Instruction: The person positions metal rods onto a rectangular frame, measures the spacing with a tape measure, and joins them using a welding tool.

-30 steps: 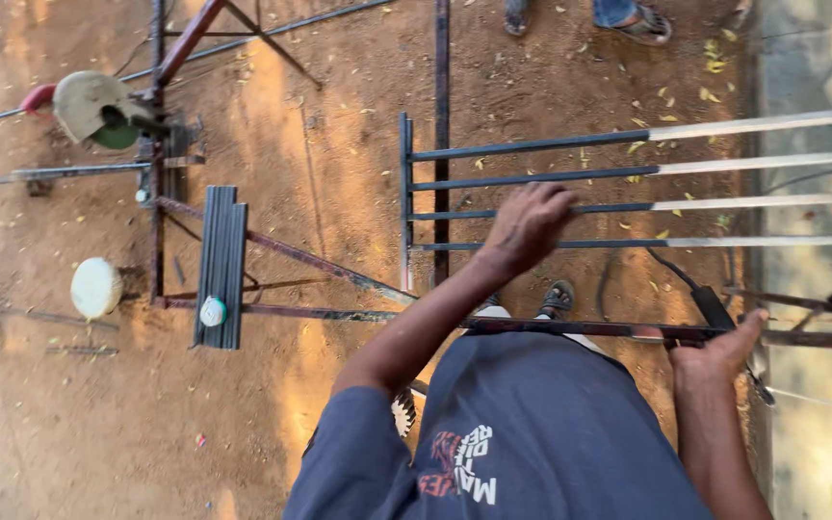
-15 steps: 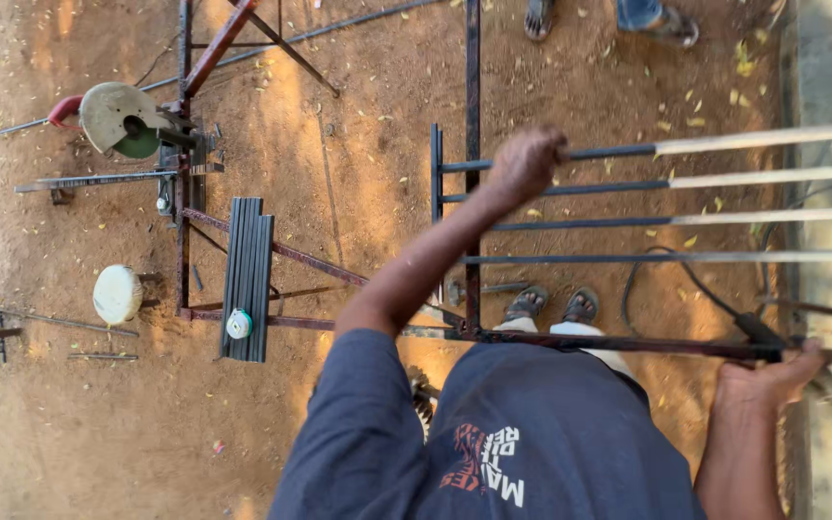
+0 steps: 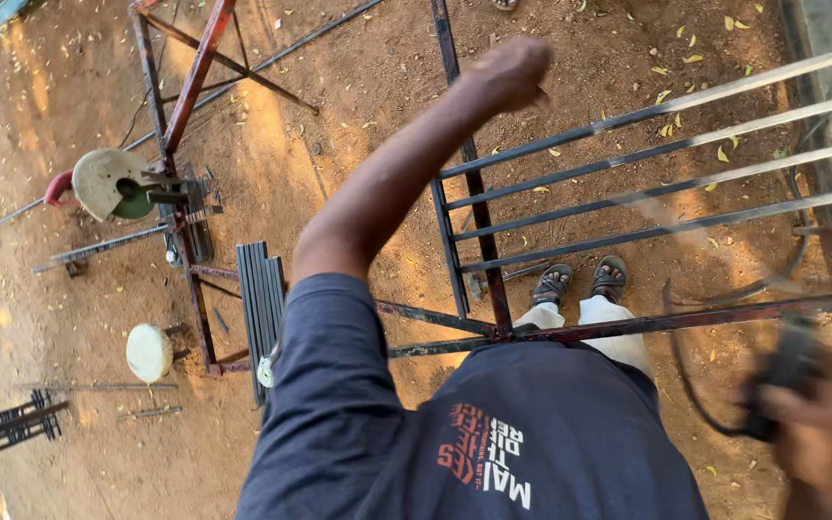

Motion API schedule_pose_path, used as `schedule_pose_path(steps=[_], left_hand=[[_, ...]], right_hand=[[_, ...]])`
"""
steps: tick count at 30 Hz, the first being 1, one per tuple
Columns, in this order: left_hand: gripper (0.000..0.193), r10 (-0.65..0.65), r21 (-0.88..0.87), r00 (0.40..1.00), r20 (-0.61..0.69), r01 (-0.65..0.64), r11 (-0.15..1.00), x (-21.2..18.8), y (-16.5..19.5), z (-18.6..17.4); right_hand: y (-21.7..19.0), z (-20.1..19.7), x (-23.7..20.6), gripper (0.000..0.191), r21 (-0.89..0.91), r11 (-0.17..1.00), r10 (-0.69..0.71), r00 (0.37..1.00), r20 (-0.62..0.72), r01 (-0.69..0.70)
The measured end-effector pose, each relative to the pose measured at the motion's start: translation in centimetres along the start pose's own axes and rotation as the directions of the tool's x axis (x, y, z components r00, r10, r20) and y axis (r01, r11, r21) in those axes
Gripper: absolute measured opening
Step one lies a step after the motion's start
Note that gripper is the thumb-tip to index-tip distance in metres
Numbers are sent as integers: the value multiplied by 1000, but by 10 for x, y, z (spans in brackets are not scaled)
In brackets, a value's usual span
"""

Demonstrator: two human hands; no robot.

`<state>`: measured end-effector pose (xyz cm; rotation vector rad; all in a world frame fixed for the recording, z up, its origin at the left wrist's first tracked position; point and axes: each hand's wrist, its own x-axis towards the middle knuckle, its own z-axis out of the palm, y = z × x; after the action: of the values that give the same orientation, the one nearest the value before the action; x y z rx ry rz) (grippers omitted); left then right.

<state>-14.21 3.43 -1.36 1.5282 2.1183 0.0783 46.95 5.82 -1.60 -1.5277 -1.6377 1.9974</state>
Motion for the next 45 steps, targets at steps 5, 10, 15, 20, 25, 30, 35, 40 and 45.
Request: schedule_pose_path(steps=[5, 10, 15, 20, 25, 30, 35, 40, 45], left_hand=[[31, 140, 129, 967, 215, -170, 977, 37, 35, 35], [31, 152, 212, 954, 257, -209, 955, 46, 36, 65], [32, 158, 249, 949, 272, -228, 941, 50, 21, 80], [33, 165, 273, 949, 269, -240, 932, 60, 12, 89], [29, 122, 277, 958, 259, -194, 941, 68, 14, 100], [18, 75, 238, 962, 261, -140, 961, 75, 13, 106], [17, 107, 281, 945, 309, -198, 939, 83, 16, 110], [19, 135, 223, 951, 279, -201, 954, 85, 15, 112], [20, 77, 218, 956, 285, -143, 965, 78, 15, 113]], right_hand=[[-69, 148, 7, 96, -307, 902, -269, 951, 151, 304], [-130, 223, -7, 100, -339, 831, -365, 892, 267, 441], [-137, 243, -2, 108, -397, 736, -490, 836, 247, 548], [-131, 251, 9, 111, -449, 614, -595, 755, 277, 649], [-133, 258, 16, 113, -486, 607, -565, 771, 293, 629], [-133, 265, 24, 116, -482, 588, -576, 755, 313, 649], [-133, 264, 27, 114, -465, 597, -586, 751, 304, 654], [-130, 262, 35, 116, -442, 558, -626, 706, 331, 702], [-126, 263, 36, 114, -460, 543, -636, 701, 322, 703]])
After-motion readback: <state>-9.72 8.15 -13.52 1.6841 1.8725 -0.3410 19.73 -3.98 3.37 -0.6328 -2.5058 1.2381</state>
